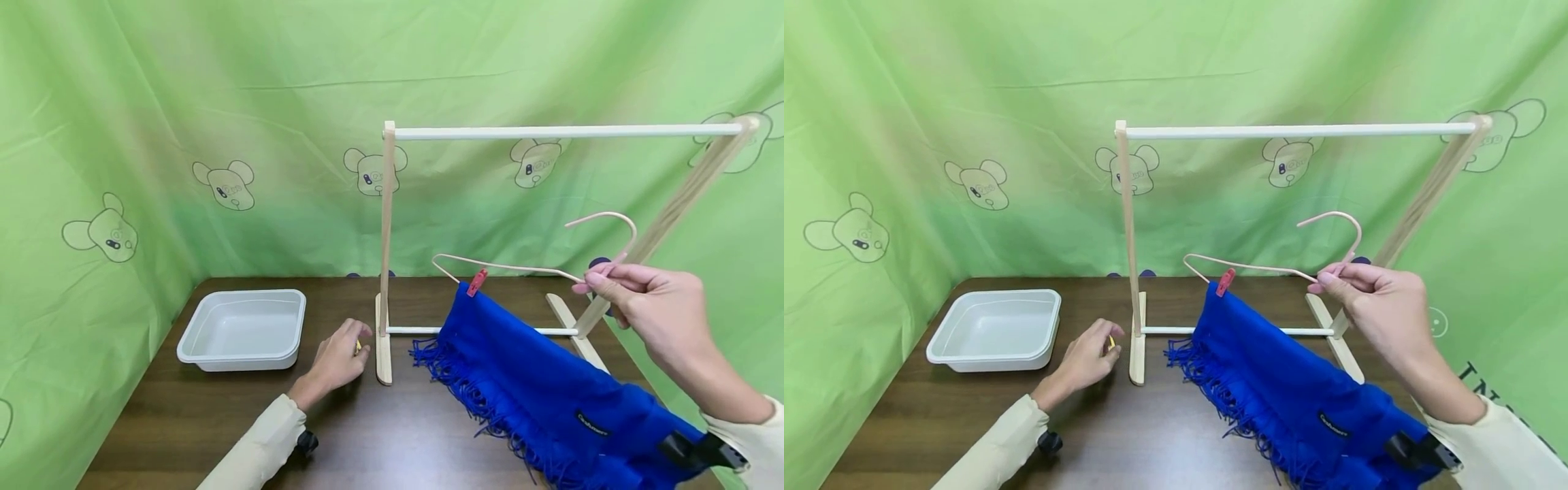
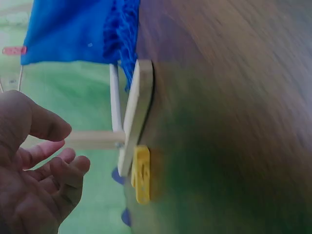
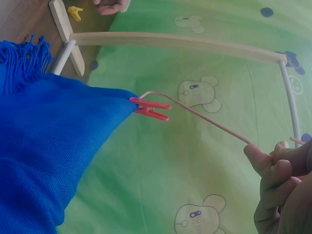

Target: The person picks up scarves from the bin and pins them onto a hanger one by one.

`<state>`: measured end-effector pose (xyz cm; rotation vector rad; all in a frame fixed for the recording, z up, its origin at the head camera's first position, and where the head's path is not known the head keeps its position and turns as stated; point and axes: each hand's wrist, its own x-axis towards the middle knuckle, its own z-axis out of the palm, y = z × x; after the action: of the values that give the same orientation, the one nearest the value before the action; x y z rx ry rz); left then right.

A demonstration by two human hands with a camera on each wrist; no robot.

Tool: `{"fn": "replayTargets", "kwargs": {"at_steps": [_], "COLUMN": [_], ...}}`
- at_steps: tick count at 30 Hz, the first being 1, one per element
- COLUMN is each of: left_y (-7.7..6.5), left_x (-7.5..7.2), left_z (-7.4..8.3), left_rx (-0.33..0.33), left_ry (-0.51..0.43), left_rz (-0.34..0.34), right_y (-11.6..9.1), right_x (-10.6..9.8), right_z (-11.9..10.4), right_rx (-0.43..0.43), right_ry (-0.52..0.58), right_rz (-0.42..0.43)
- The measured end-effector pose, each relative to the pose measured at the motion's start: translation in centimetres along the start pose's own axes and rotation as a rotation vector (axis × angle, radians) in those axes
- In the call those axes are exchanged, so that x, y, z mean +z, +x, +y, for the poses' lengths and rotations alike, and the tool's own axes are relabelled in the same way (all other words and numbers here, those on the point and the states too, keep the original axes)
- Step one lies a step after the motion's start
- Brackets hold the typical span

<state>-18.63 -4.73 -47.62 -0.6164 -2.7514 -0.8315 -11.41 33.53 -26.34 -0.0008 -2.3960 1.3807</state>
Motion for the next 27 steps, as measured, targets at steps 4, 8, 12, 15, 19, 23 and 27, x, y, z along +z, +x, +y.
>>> {"fn": "replayTargets", "kwargs": {"at_steps": [4,8,12,15,19,23,27], "left_y": [-0.1,-0.3,-0.3,-0.2,-0.1,0.0,0.1], "left_x": [-0.2,0.0,0.3,0.6,1.0,1.2,1.3], "left_z": [-1.1,-2.0,-2.8,-3.3,-3.8,-4.3,-4.5], "left_rx": [-0.019,-0.024,-0.03,-0.045,-0.069,-0.088,-0.098], "left_ry": [0.003,0.031,0.064,0.082,0.103,0.125,0.149], "left_rz": [0.0,-0.003,0.008,-0.004,-0.055,-0.101,-0.142], "right_y": [0.2,0.4,0.5,0.5,0.4,0.5,0.6], "right_x": [-0.2,-0.2,0.0,0.0,0.0,0.2,0.3], "right_z": [-0.2,-0.2,-0.2,-0.1,0.0,0.2,0.2], "right_rx": [-0.007,-0.013,-0.02,-0.018,-0.013,-0.008,0.001], "right_ry": [0.045,0.093,0.117,0.102,0.097,0.11,0.137], "right_rz": [-0.004,0.001,0.003,-0.003,-0.01,-0.009,-0.011]}}
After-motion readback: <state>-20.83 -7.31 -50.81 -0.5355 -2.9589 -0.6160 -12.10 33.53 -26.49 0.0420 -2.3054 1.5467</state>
